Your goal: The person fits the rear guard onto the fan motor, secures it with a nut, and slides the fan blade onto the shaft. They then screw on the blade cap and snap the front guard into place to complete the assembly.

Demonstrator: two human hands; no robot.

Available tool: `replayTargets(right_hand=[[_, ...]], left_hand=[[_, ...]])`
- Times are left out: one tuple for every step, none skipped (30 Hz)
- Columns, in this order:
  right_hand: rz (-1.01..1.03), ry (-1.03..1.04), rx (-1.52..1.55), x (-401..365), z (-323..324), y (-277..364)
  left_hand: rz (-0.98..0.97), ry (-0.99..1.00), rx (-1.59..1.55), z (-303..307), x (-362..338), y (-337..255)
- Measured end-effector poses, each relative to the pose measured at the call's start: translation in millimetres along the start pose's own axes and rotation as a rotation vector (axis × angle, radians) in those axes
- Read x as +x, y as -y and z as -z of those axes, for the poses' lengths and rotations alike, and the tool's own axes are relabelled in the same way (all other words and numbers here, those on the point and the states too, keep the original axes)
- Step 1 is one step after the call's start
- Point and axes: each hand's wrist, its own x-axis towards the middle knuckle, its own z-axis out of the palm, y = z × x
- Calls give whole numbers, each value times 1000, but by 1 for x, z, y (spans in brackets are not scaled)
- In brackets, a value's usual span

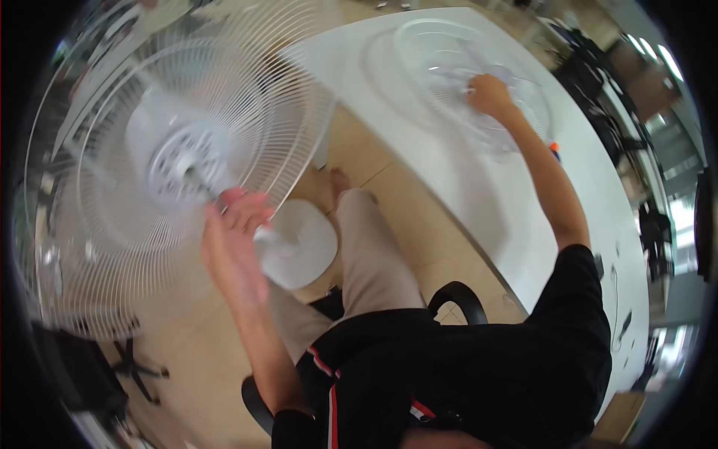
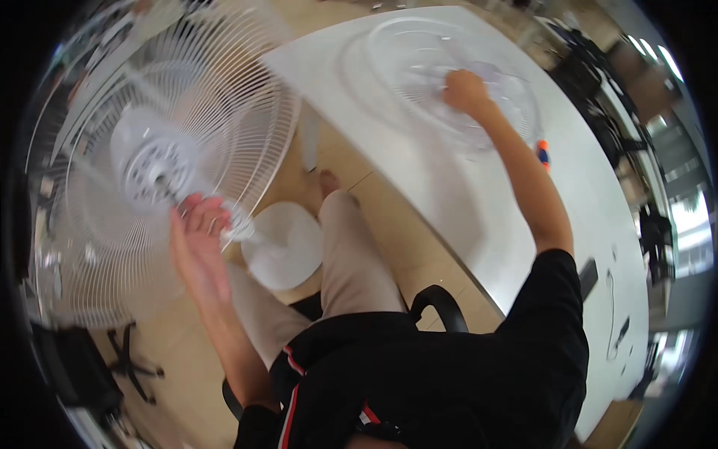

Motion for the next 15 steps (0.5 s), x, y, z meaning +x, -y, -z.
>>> replayTargets(right_hand=[[31, -22, -25, 0, -2, 7], [19, 57, -11, 7, -6, 11], [30, 96, 24, 4, 1, 17], [38, 84, 19, 8, -11, 12], [19, 101, -2, 8, -11, 13], [-4, 94, -22, 12, -19, 7], [21, 114, -14, 17, -26, 1], [23, 108, 7, 18, -25, -1], [16, 103, 31, 19, -26, -2], [20, 95, 23, 20, -27, -6], [21, 84, 11, 23, -26, -7], [20, 72, -5, 25, -26, -9], [5, 38, 3, 25, -27, -10], [-22, 64, -18, 26, -22, -6], [-52, 86, -37, 25, -17, -2]], left_hand=[[1, -9, 10, 1, -5, 1], [-5, -28, 26, 5, -10, 0], [-10, -51, 37, 12, -16, 1], [-7, -87, 56, 23, -24, -1], [1, -109, 65, 30, -30, 0], [6, -121, 66, 38, -36, 1], [26, -168, 71, 48, -42, 4], [38, -203, 71, 58, -48, 9], [53, -230, 72, 67, -54, 12], [56, -267, 79, 71, -59, 12], [57, -300, 81, 73, -61, 14], [58, -332, 80, 74, -62, 16], [57, -322, 78, 74, -61, 16], [54, -312, 73, 72, -58, 15], [49, -298, 68, 70, -55, 13]])
